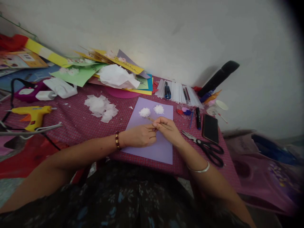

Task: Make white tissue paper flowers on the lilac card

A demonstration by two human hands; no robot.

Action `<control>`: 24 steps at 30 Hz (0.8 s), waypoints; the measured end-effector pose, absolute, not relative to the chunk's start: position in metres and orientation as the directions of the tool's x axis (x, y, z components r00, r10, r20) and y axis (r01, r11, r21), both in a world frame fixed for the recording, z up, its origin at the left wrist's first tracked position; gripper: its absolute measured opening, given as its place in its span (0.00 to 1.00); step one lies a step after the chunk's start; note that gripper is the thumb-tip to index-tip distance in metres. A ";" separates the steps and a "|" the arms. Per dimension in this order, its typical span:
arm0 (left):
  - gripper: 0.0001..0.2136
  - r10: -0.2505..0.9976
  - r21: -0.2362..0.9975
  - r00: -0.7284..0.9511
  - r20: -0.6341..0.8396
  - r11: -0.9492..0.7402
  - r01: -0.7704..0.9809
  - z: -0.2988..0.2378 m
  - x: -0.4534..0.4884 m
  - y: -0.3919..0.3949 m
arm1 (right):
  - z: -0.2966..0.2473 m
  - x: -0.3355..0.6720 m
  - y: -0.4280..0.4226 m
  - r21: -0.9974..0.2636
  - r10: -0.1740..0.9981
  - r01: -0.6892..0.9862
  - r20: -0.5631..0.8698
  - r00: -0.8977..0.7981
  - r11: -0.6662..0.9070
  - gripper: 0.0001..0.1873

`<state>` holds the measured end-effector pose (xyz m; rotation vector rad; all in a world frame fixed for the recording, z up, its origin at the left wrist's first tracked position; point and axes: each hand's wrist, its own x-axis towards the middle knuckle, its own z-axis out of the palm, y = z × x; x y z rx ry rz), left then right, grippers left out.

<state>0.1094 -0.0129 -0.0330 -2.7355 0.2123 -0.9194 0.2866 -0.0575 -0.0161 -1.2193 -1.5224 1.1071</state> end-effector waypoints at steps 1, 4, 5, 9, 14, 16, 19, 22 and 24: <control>0.13 -0.202 -0.236 0.790 0.578 -0.969 -0.075 -0.033 0.110 -0.013 | -0.016 0.287 -0.058 -0.975 0.987 0.195 0.082 -0.137 0.108 0.19; 0.13 -0.093 0.019 0.801 0.591 -0.991 -0.130 -0.029 0.111 -0.014 | -0.015 0.287 -0.058 -0.990 0.992 0.130 0.040 -0.121 0.056 0.18; 0.13 -0.044 0.124 0.809 0.586 -0.982 -0.143 -0.028 0.112 -0.014 | -0.015 0.287 -0.057 -0.993 0.992 0.109 0.022 -0.123 0.035 0.19; 0.12 0.087 0.408 0.840 0.536 -0.897 -0.168 -0.022 0.111 -0.018 | -0.017 0.289 -0.056 -0.999 0.984 0.020 -0.040 -0.171 -0.037 0.20; 0.11 0.511 0.848 0.726 0.461 -0.496 -0.190 -0.009 0.104 -0.018 | -0.021 0.289 -0.054 -0.987 0.984 -0.153 -0.027 -0.176 -0.054 0.18; 0.13 0.648 0.934 0.680 0.343 -0.158 -0.320 -0.004 0.103 -0.015 | -0.022 0.287 -0.054 -0.978 0.986 -0.199 -0.021 -0.164 -0.054 0.17; 0.13 0.702 0.849 0.679 0.216 0.209 -0.486 0.007 0.105 -0.010 | -0.021 0.283 -0.055 -0.969 0.991 -0.248 0.030 -0.127 -0.002 0.13; 0.11 0.731 0.743 0.674 0.106 0.392 -0.542 0.020 0.109 -0.012 | -0.017 0.279 -0.058 -0.969 0.991 -0.222 0.123 -0.046 0.110 0.10; 0.11 0.755 0.683 0.653 0.056 0.448 -0.577 0.027 0.110 -0.018 | -0.012 0.278 -0.061 -0.969 0.985 -0.177 0.174 0.005 0.173 0.10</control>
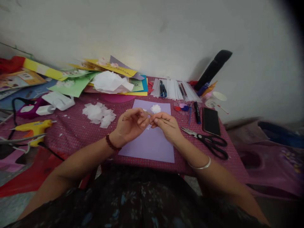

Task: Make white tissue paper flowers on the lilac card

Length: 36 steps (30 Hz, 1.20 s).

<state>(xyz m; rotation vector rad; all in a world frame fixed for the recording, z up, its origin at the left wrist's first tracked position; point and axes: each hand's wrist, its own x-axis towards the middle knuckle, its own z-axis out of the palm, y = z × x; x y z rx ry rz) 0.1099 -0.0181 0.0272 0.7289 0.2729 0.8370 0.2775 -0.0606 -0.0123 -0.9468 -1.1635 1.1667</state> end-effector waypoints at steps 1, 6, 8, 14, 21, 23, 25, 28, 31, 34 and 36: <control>0.10 0.767 0.659 0.640 0.043 0.460 -0.595 0.030 0.110 -0.022 | -0.010 0.277 -0.062 -0.968 0.981 -0.154 0.195 0.025 0.196 0.10; 0.11 0.833 0.683 0.544 0.099 0.340 -0.646 0.029 0.117 -0.039 | 0.000 0.273 -0.071 -0.968 0.967 -0.008 0.250 0.042 0.250 0.09; 0.12 0.861 0.720 0.489 0.139 0.250 -0.647 0.026 0.122 -0.043 | 0.002 0.272 -0.073 -0.970 0.969 0.040 0.243 0.050 0.241 0.08; 0.13 0.889 0.772 0.408 0.208 0.107 -0.626 0.022 0.134 -0.046 | 0.000 0.275 -0.070 -0.960 0.963 0.108 0.265 0.055 0.258 0.07; 0.12 0.832 0.792 0.393 0.391 -0.087 -0.604 0.009 0.137 -0.048 | -0.005 0.279 -0.069 -0.944 0.965 0.225 0.259 0.051 0.241 0.10; 0.12 0.819 0.800 0.402 0.410 -0.111 -0.590 0.006 0.137 -0.049 | -0.004 0.279 -0.069 -0.942 0.965 0.244 0.253 0.064 0.231 0.09; 0.12 0.823 0.804 0.407 0.397 -0.098 -0.587 0.006 0.138 -0.049 | -0.003 0.279 -0.070 -0.941 0.967 0.260 0.243 0.082 0.215 0.08; 0.13 0.849 0.794 0.416 0.326 -0.007 -0.607 0.011 0.138 -0.048 | 0.001 0.279 -0.070 -0.938 0.966 0.279 0.239 0.099 0.204 0.08; 0.13 0.872 0.755 0.443 0.207 0.145 -0.639 0.016 0.138 -0.045 | 0.004 0.278 -0.070 -0.935 0.961 0.297 0.241 0.135 0.193 0.08; 0.14 0.885 0.713 0.456 0.099 0.256 -0.653 0.019 0.137 -0.041 | 0.006 0.278 -0.070 -0.933 0.953 0.308 0.248 0.172 0.187 0.06; 0.14 0.888 0.694 0.456 0.057 0.293 -0.657 0.020 0.136 -0.040 | 0.006 0.277 -0.070 -0.934 0.950 0.297 0.258 0.174 0.199 0.07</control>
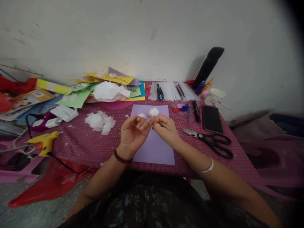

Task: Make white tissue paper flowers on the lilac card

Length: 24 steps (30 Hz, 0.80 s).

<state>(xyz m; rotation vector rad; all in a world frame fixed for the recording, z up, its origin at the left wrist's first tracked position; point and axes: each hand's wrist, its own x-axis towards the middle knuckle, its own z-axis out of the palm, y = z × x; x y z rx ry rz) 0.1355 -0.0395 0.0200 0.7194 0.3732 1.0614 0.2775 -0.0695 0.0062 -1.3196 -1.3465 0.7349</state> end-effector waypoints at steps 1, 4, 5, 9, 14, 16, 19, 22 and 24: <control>0.14 0.888 0.686 0.457 0.043 0.306 -0.660 0.020 0.135 -0.039 | 0.006 0.277 -0.070 -0.936 0.950 0.287 0.259 0.172 0.204 0.07; 0.14 0.891 0.653 0.455 0.019 0.334 -0.680 0.020 0.135 -0.041 | 0.008 0.276 -0.071 -0.944 0.952 0.249 0.261 0.159 0.217 0.07; 0.14 0.892 0.632 0.452 0.007 0.346 -0.693 0.020 0.135 -0.043 | 0.008 0.276 -0.071 -0.945 0.952 0.235 0.267 0.152 0.228 0.07; 0.12 0.890 0.549 0.455 -0.036 0.399 -0.735 0.020 0.136 -0.047 | 0.010 0.275 -0.074 -0.948 0.951 0.179 0.287 0.116 0.264 0.07; 0.12 0.908 0.599 0.418 -0.005 0.337 -0.727 0.021 0.136 -0.047 | 0.008 0.276 -0.075 -0.955 0.954 0.122 0.283 0.096 0.271 0.07; 0.13 0.915 0.614 0.404 0.011 0.313 -0.724 0.021 0.135 -0.047 | 0.006 0.277 -0.075 -0.952 0.951 0.122 0.293 0.103 0.280 0.06; 0.15 0.918 0.643 0.395 0.022 0.290 -0.709 0.020 0.134 -0.046 | 0.005 0.276 -0.074 -0.949 0.947 0.115 0.304 0.102 0.292 0.05; 0.15 0.924 0.625 0.382 0.003 0.297 -0.722 0.020 0.134 -0.045 | 0.004 0.276 -0.074 -0.954 0.951 0.097 0.291 0.100 0.282 0.05; 0.15 0.926 0.590 0.377 -0.019 0.315 -0.743 0.019 0.134 -0.044 | 0.004 0.275 -0.074 -0.961 0.958 0.074 0.272 0.089 0.266 0.06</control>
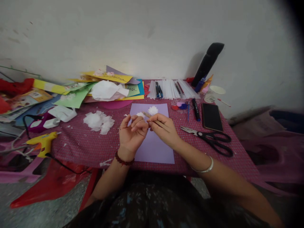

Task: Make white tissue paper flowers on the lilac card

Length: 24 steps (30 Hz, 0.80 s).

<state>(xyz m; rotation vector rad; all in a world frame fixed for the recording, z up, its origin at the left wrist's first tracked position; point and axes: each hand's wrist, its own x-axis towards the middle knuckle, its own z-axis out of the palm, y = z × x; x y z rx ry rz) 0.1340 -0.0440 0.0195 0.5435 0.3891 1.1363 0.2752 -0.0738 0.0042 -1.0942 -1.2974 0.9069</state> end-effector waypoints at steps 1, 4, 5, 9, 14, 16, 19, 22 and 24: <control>0.14 0.925 0.578 0.380 -0.027 0.324 -0.749 0.019 0.134 -0.043 | 0.004 0.275 -0.074 -0.965 0.962 0.060 0.261 0.082 0.257 0.06; 0.15 0.918 0.588 0.396 0.001 0.320 -0.743 0.018 0.135 -0.041 | 0.002 0.275 -0.074 -0.969 0.966 0.023 0.249 0.071 0.248 0.07; 0.15 0.916 0.599 0.401 0.023 0.308 -0.739 0.018 0.135 -0.041 | 0.001 0.275 -0.073 -0.968 0.966 0.018 0.249 0.067 0.249 0.07; 0.15 0.907 0.611 0.418 0.055 0.301 -0.732 0.016 0.133 -0.039 | -0.001 0.274 -0.073 -0.971 0.969 -0.007 0.239 0.059 0.240 0.10; 0.14 0.942 0.805 0.321 0.099 0.114 -0.582 0.009 0.135 -0.044 | 0.001 0.274 -0.072 -0.980 0.980 -0.018 0.195 0.044 0.196 0.10; 0.11 0.947 0.907 0.232 0.223 -0.114 -0.406 0.005 0.138 -0.047 | 0.000 0.274 -0.071 -0.981 0.980 -0.005 0.196 0.043 0.196 0.10; 0.05 0.921 0.952 0.251 0.297 -0.265 -0.153 0.000 0.142 -0.048 | -0.003 0.276 -0.069 -0.974 0.974 0.052 0.223 0.044 0.221 0.09; 0.07 0.914 0.950 0.257 0.313 -0.303 -0.078 -0.006 0.145 -0.043 | -0.004 0.279 -0.070 -0.947 0.960 0.169 0.280 0.011 0.274 0.08; 0.10 0.912 0.943 0.240 0.333 -0.327 -0.064 -0.010 0.146 -0.038 | -0.004 0.280 -0.071 -0.921 0.953 0.255 0.304 -0.003 0.295 0.08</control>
